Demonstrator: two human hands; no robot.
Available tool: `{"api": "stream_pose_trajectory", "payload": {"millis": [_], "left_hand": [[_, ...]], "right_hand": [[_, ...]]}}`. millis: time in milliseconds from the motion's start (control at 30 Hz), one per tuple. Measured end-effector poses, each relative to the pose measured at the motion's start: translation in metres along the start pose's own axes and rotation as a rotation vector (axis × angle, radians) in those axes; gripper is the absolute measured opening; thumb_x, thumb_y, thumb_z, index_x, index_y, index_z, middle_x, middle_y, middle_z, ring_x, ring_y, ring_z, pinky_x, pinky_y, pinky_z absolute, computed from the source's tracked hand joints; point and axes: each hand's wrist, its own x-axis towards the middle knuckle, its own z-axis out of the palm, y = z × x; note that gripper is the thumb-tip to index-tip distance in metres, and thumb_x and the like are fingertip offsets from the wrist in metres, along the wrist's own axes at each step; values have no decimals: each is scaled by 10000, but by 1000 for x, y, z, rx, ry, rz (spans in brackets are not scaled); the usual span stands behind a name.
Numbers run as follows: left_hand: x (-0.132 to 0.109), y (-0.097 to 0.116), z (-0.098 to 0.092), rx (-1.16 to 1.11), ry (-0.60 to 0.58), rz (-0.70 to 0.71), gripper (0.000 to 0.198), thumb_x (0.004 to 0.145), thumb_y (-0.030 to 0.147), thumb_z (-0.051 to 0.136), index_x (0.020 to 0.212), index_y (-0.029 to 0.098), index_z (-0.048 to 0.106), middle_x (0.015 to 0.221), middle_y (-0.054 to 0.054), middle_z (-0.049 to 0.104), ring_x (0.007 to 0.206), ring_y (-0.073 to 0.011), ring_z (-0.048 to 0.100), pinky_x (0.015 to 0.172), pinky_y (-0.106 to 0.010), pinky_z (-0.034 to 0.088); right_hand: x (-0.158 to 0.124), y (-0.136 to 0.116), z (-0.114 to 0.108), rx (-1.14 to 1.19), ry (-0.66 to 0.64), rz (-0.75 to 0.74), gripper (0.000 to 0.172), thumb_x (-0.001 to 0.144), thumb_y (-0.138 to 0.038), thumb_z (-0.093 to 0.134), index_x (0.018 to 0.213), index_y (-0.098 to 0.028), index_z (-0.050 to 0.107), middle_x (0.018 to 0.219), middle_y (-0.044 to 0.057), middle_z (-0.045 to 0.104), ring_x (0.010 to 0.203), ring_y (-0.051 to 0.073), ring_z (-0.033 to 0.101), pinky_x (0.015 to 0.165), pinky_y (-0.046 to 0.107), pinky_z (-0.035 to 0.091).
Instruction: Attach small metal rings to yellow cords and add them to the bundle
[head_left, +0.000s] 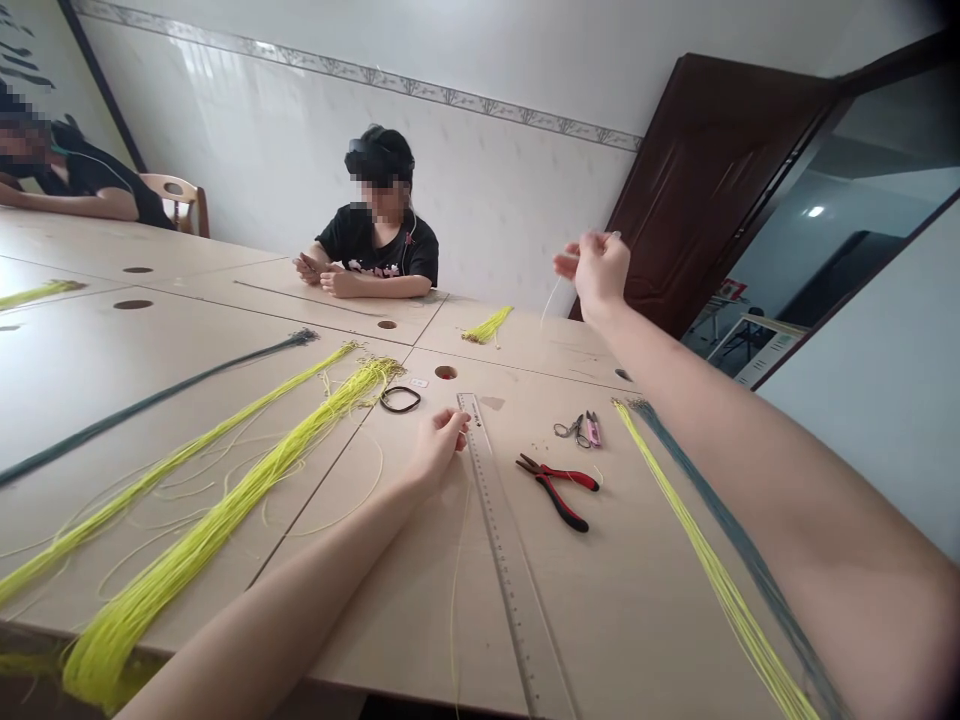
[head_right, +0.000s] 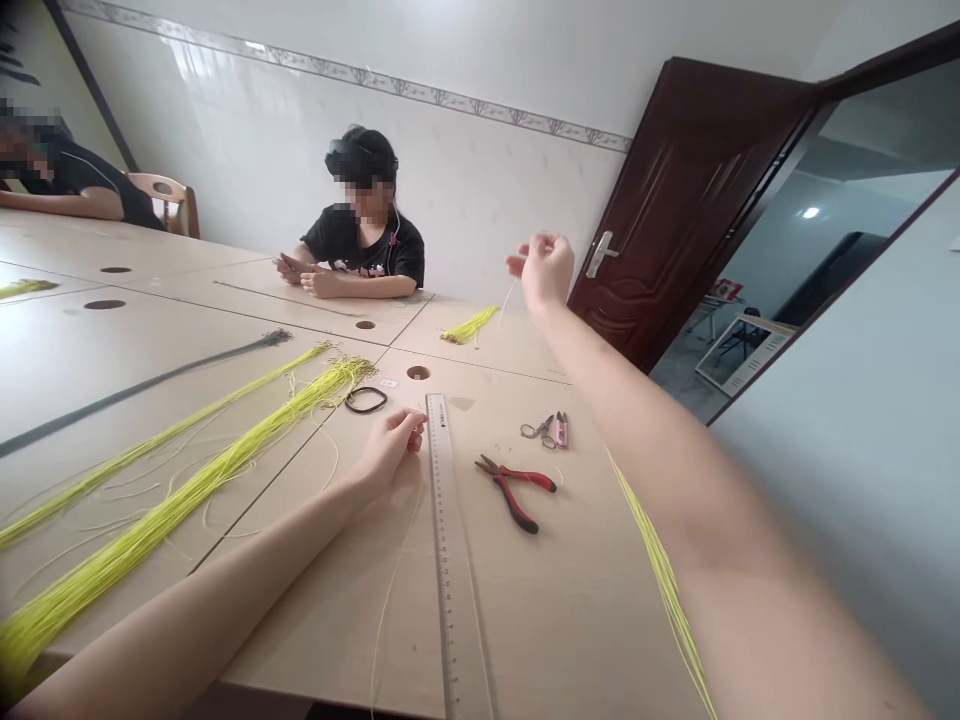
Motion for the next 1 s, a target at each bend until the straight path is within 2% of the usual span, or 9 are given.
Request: {"api": "stream_pose_trajectory", "payload": {"millis": [133, 333, 433, 500, 600, 700, 767, 833, 1000], "left_hand": [[1, -2, 0, 7, 0, 14, 248, 903, 325, 533, 794, 104, 561, 663, 21, 524, 537, -77, 490, 518, -212, 446], [3, -5, -1, 2, 0, 29, 249, 903, 328, 533, 796, 105, 561, 663, 21, 523, 537, -77, 490, 517, -212, 444], [4, -6, -1, -2, -3, 31, 247, 903, 328, 533, 800, 105, 561, 666, 21, 523, 539, -77, 490, 518, -212, 444], [5, -7, -1, -4, -8, 31, 244, 903, 327, 533, 805, 105, 561, 669, 20, 523, 542, -78, 491, 519, -213, 445], [5, -8, -2, -2, -11, 32, 239, 904, 324, 532, 813, 105, 561, 675, 19, 524, 546, -78, 493, 521, -213, 447], [4, -8, -2, 8, -11, 32, 242, 903, 327, 532, 812, 105, 562, 673, 19, 525, 545, -79, 493, 523, -215, 447], [4, -7, -2, 17, -11, 29, 246, 903, 331, 532, 808, 106, 563, 669, 19, 526, 544, -80, 494, 525, -216, 448], [3, -6, -2, 27, -12, 28, 252, 902, 336, 532, 802, 106, 563, 664, 20, 525, 542, -80, 494, 526, -218, 447], [0, -2, 0, 56, -22, 44, 262, 903, 343, 529, 789, 108, 558, 655, 23, 517, 535, -79, 484, 521, -216, 438]], "right_hand": [[19, -27, -4, 218, 93, -134, 149, 999, -189, 236, 987, -149, 380, 973, 56, 573, 848, 50, 626, 748, 173, 498], [42, -58, -12, 294, 104, -237, 116, 984, -185, 360, 953, -159, 469, 968, 34, 604, 873, 86, 604, 791, 237, 509], [52, -61, -10, 265, 56, -203, 150, 993, -192, 354, 981, -128, 490, 939, 46, 612, 831, 97, 603, 762, 261, 524], [50, -50, -5, 201, -18, -146, 175, 998, -186, 341, 953, -111, 493, 869, 33, 606, 780, 73, 591, 738, 231, 521], [30, -16, 4, 68, -162, -47, 161, 971, -206, 436, 890, -99, 524, 819, 18, 593, 714, 84, 594, 662, 226, 530], [-5, 26, 10, -112, -403, 89, 157, 931, -235, 529, 874, -94, 566, 785, 14, 600, 650, 98, 598, 584, 233, 531], [-31, 47, 10, -246, -566, 146, 178, 919, -271, 556, 911, -97, 591, 816, 21, 611, 670, 108, 605, 598, 248, 534], [-54, 60, 6, -385, -682, 161, 192, 914, -287, 562, 951, -101, 598, 867, 35, 617, 719, 125, 611, 640, 277, 537], [-119, 65, -26, -681, -803, 75, 229, 905, -334, 558, 987, -125, 601, 1043, 73, 594, 929, 188, 583, 823, 385, 491]]}}
